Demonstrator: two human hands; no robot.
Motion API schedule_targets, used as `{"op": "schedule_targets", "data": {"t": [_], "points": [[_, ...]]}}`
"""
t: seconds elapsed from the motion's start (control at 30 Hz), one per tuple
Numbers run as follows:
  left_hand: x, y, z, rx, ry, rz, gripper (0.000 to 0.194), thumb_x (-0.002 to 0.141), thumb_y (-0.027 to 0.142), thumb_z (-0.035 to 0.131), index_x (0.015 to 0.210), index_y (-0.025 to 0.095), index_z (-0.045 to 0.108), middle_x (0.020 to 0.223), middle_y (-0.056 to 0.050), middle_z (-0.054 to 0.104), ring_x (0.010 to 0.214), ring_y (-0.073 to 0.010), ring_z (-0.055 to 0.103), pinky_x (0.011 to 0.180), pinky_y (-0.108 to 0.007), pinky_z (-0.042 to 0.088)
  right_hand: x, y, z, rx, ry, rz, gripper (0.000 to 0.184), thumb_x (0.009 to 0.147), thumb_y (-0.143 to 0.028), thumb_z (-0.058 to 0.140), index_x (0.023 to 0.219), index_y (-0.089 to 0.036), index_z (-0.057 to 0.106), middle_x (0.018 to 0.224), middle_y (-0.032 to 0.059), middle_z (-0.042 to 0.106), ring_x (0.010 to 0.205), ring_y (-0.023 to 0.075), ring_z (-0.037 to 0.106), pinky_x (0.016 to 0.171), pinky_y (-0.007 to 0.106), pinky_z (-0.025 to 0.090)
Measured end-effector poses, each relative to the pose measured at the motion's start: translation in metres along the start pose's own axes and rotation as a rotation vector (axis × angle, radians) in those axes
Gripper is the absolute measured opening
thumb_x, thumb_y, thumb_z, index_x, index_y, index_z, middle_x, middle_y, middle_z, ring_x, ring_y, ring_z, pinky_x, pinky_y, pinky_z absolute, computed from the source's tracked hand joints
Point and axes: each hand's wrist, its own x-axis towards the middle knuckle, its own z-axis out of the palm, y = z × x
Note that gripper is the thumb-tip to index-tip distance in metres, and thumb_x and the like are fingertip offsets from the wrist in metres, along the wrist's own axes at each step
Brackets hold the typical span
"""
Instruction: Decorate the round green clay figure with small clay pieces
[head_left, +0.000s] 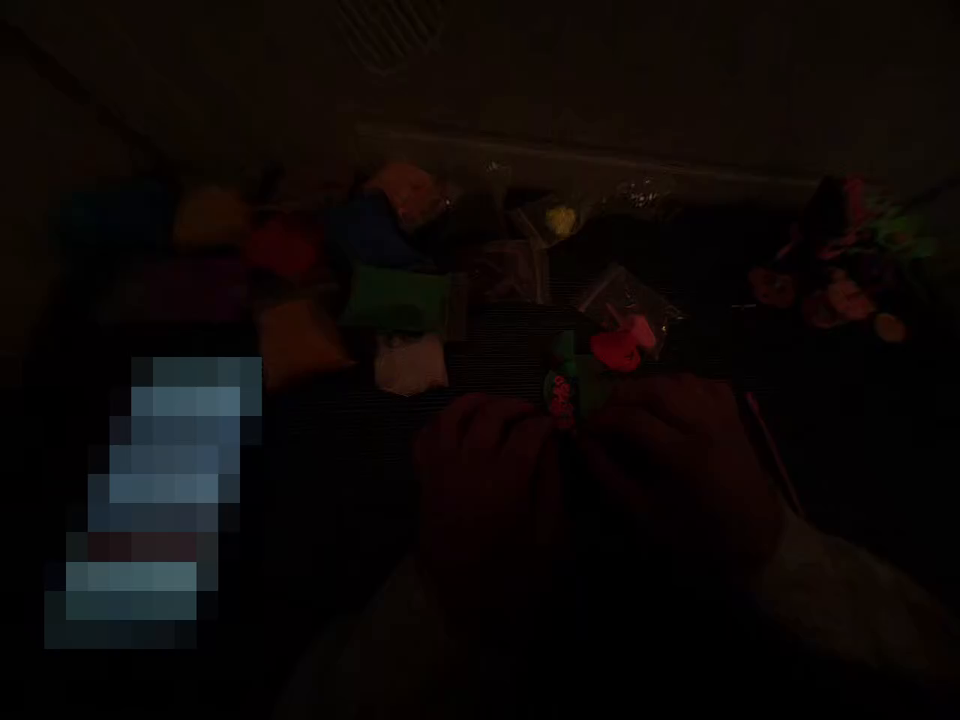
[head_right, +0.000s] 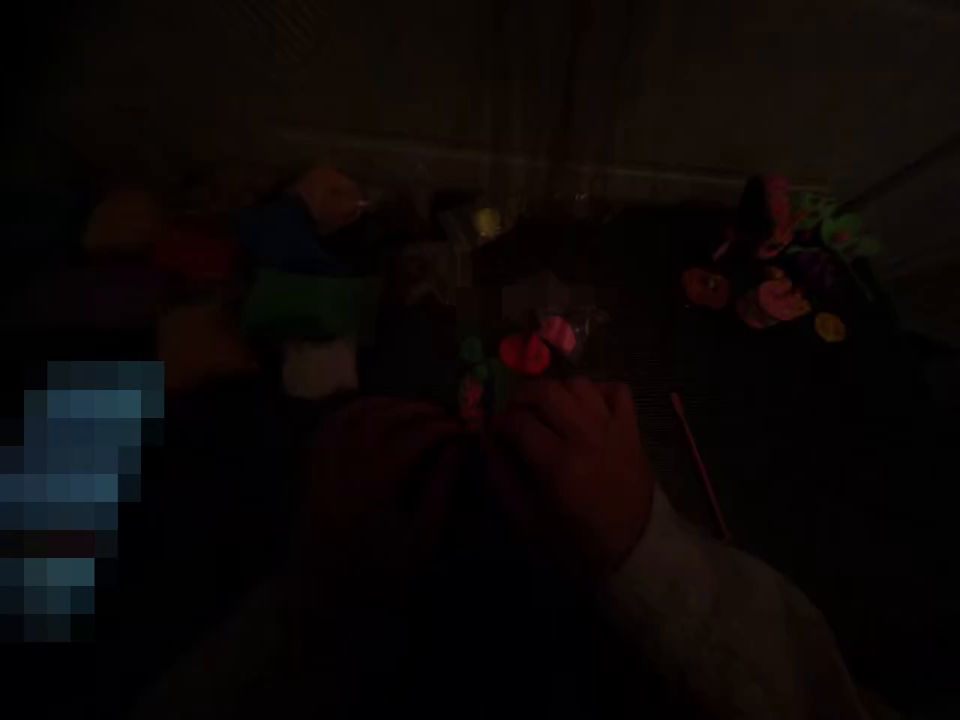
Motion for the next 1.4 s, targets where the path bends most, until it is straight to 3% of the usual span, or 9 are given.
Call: {"op": "schedule_targets", "data": {"t": [0.53,0.77,0.93,1.07,1.4], "points": [[-0.004,0.002,-0.006,-0.092,-0.047,-0.002,0.017,0.072,0.022,0.053,0.087,0.023,0.061,0.093,0.000,0.059,0.095,-0.0197,0.046,0.084,-0.039,0.035,-0.003,-0.002,-0.009,0.029,-0.016,0.007,0.011,0.073,-0.031,0.053,0.081,-0.027,0.059,0.088,-0.0027,0.057,0.079,0.0163,0.049,0.068,0.032,0.032],[-0.005,0.003,-0.015,-0.314,-0.092,-0.077,0.013,0.069,0.020,0.056,0.081,0.023,0.061,0.085,0.001,0.058,0.089,-0.0145,0.048,0.078,-0.030,0.041,-0.006,-0.006,-0.021,0.091,0.022,-0.031,0.010,0.073,-0.028,0.053,0.082,-0.025,0.057,0.087,-0.0028,0.056,0.079,0.0141,0.047,0.066,0.030,0.035],[-0.005,0.003,-0.023,-0.497,-0.203,-0.203,0.010,0.069,0.024,0.055,0.078,0.025,0.061,0.086,0.002,0.057,0.083,-0.0115,0.053,0.073,-0.025,0.042,-0.006,-0.013,-0.032,0.084,0.016,-0.050,0.009,0.074,-0.028,0.052,0.081,-0.026,0.057,0.085,-0.0036,0.056,0.076,0.0132,0.047,0.063,0.028,0.036],[-0.001,0.004,-0.029,-0.610,-0.358,-0.331,0.011,0.069,0.028,0.055,0.077,0.025,0.063,0.089,0.002,0.058,0.081,-0.0110,0.054,0.073,-0.022,0.042,-0.007,-0.018,-0.041,0.050,0.034,-0.063,0.009,0.074,-0.028,0.053,0.081,-0.025,0.057,0.084,-0.0031,0.056,0.075,0.0125,0.046,0.062,0.027,0.036],[0.006,0.002,-0.037,-0.904,-0.608,-0.451,0.014,0.069,0.030,0.057,0.073,0.019,0.063,0.084,0.001,0.060,0.074,-0.0085,0.054,0.067,-0.017,0.040,-0.007,-0.028,-0.050,0.046,0.057,-0.070,0.008,0.074,-0.028,0.052,0.081,-0.025,0.056,0.080,-0.0036,0.056,0.071,0.0119,0.048,0.061,0.028,0.037]]}}
